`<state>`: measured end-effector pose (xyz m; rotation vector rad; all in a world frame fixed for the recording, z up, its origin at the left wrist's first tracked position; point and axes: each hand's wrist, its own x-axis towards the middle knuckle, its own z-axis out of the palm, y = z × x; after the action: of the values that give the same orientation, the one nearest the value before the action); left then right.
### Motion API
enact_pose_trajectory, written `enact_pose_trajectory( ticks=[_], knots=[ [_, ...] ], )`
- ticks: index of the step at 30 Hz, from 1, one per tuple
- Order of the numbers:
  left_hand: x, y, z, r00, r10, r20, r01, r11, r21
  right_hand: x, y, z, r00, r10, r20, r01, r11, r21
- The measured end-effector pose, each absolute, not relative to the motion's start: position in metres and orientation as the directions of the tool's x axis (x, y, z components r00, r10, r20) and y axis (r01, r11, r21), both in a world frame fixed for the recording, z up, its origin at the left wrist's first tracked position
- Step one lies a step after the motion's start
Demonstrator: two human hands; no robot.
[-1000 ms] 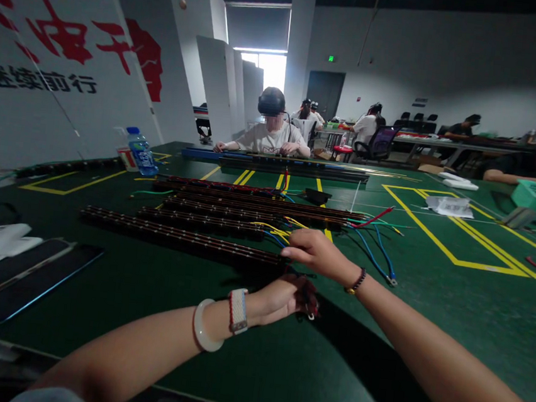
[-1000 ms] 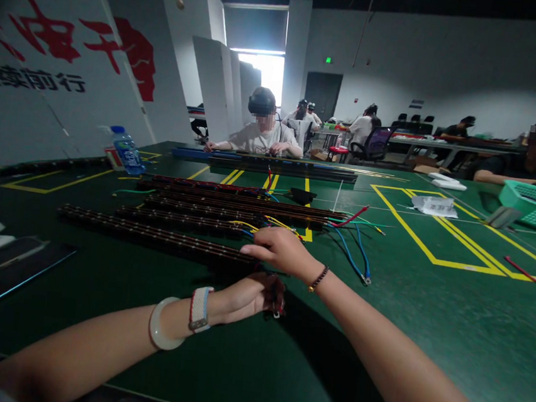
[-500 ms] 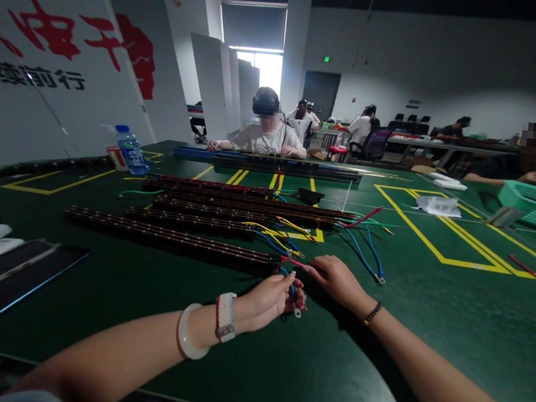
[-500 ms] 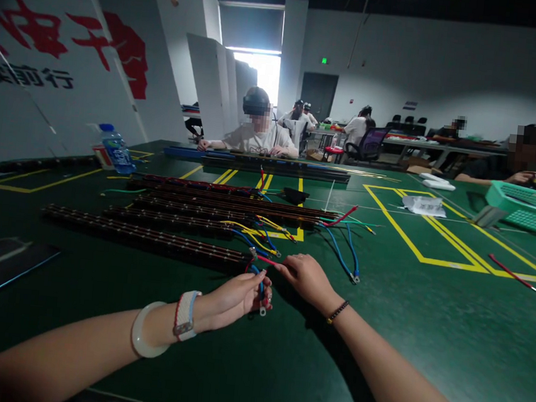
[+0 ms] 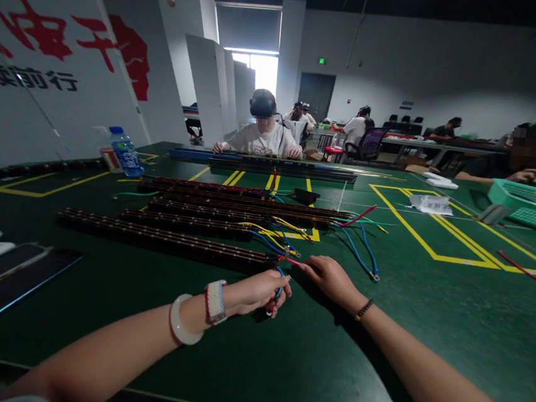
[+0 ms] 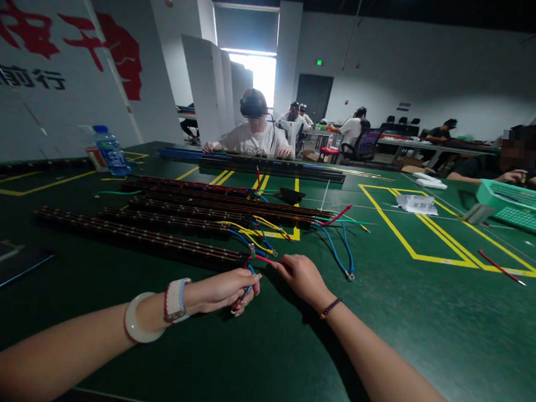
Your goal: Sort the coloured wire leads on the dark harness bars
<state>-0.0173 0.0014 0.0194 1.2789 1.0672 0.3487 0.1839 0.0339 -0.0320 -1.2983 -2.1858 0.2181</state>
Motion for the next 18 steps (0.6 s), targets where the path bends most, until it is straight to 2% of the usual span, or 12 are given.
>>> enact_pose_trajectory(
  ticks=[8, 10, 14, 18],
  knots=[
    [-0.028, 0.009, 0.025, 0.553, 0.693, -0.462, 0.516, 0.149, 0.843, 0.184, 0.034, -0.032, -0.357, 0.84, 0.407, 0.754, 0.517, -0.405],
    [-0.028, 0.011, 0.022, 0.551, 0.698, -0.457, 0.509, 0.153, 0.847, 0.184, 0.034, -0.032, -0.357, 0.838, 0.414, 0.754, 0.519, -0.401],
    [-0.028, 0.014, 0.021, 0.627, 0.647, -0.435, 0.385, 0.228, 0.894, 0.184, 0.033, -0.031, -0.345, 0.843, 0.413, 0.735, 0.516, -0.439],
    [-0.033, 0.013, 0.025, 0.613, 0.669, -0.42, 0.433, 0.161, 0.887, 0.186, 0.031, -0.029, -0.325, 0.858, 0.399, 0.67, 0.506, -0.543]
  ],
)
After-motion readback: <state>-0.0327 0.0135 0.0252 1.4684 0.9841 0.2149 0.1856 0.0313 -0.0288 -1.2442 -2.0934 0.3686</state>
